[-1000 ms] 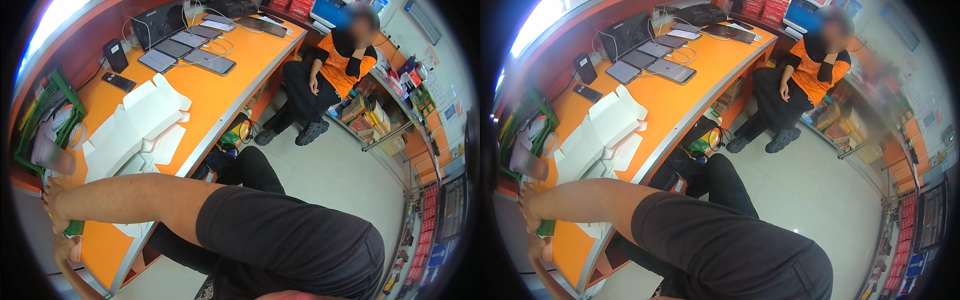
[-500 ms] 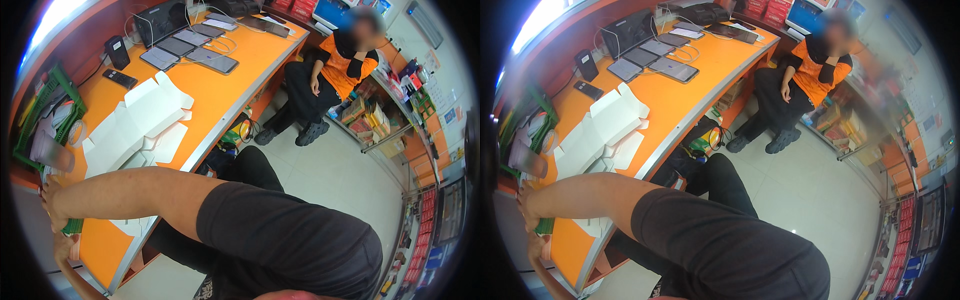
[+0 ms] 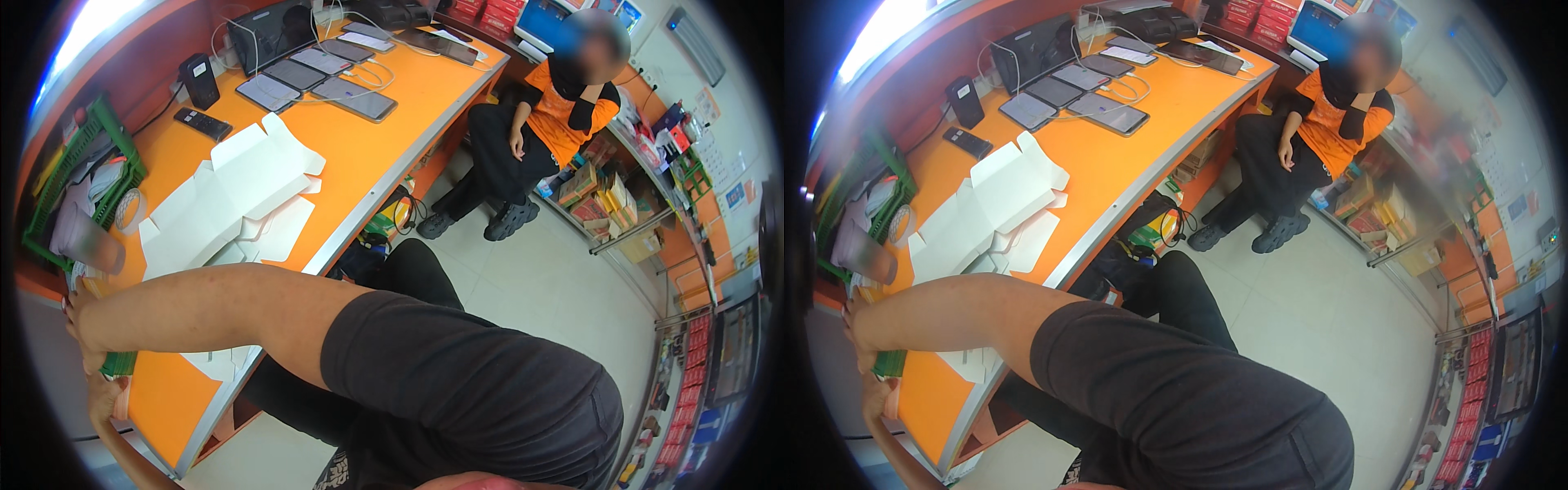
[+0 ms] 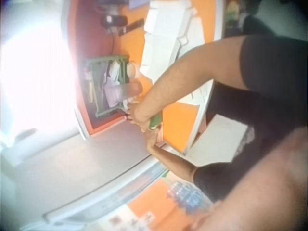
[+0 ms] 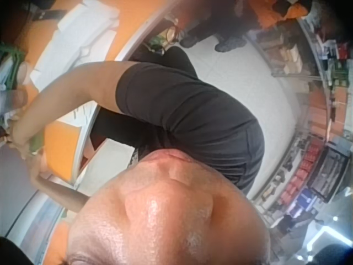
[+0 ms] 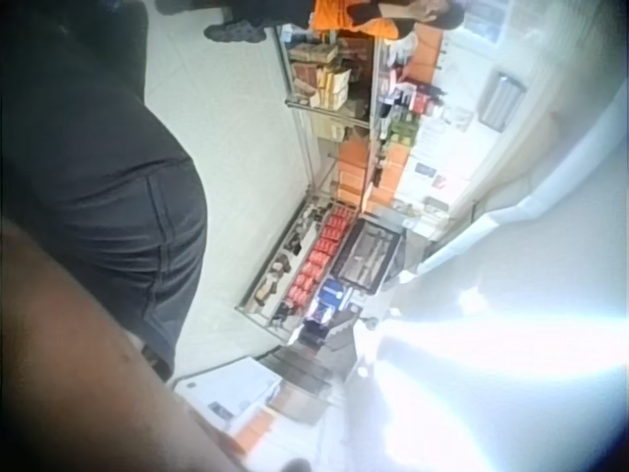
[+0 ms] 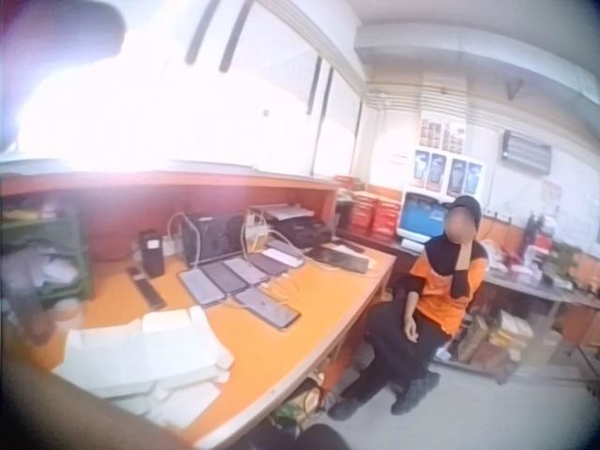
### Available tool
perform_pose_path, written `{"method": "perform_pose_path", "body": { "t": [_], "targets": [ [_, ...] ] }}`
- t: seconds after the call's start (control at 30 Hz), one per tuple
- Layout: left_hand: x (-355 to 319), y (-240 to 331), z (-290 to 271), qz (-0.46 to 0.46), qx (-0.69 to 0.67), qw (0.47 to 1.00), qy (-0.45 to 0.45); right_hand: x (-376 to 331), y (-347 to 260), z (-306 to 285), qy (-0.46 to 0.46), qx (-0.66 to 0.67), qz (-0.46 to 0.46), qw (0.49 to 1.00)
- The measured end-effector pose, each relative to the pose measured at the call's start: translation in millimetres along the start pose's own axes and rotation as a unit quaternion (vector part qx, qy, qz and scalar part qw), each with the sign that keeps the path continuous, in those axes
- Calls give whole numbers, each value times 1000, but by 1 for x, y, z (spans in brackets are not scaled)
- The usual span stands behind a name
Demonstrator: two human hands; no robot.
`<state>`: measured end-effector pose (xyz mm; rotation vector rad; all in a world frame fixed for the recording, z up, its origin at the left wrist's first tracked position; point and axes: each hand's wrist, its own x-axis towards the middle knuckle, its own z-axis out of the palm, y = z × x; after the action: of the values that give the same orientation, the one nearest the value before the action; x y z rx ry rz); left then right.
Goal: The person sits on the floor and folds flat white paper sheets into small rectangular boxes. They repeatedly pick up sheets, fold the sides, and stack the finished boxes on the orange desk.
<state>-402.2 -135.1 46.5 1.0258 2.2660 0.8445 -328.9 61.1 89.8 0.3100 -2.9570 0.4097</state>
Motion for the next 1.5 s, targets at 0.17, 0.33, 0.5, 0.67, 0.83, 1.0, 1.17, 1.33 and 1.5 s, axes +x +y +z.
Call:
{"method": "perform_pose_path", "body": {
  "t": [0.17,0.33,0.5,0.67,0.83,1.0,1.17,1.33,1.5],
  "targets": [
    [-6,33,10,-45,39,998,0,1,5,-3,-16,20,-11,1000],
    [4,-27,2,18,103,991,79,-5,10,-2,-4,40,-6,999],
    [5,-34,-1,8,107,992,71,-11,9,-5,-2,42,-10,999],
    [2,-13,11,32,125,984,126,-12,11,-6,1,39,-11,999],
    [1,-20,5,25,92,991,99,-16,8,-9,-4,45,-12,999],
    [0,-11,7,34,87,991,94,-16,11,-9,0,50,-12,999],
    [-1,-22,4,47,61,992,97,-15,10,-8,-1,53,-13,999],
    [2,-66,-22,52,-187,980,39,-18,9,-11,-8,41,-5,999],
    [10,-111,-40,3,-278,958,70,-13,7,-4,9,27,-11,1000]
  ]
}}
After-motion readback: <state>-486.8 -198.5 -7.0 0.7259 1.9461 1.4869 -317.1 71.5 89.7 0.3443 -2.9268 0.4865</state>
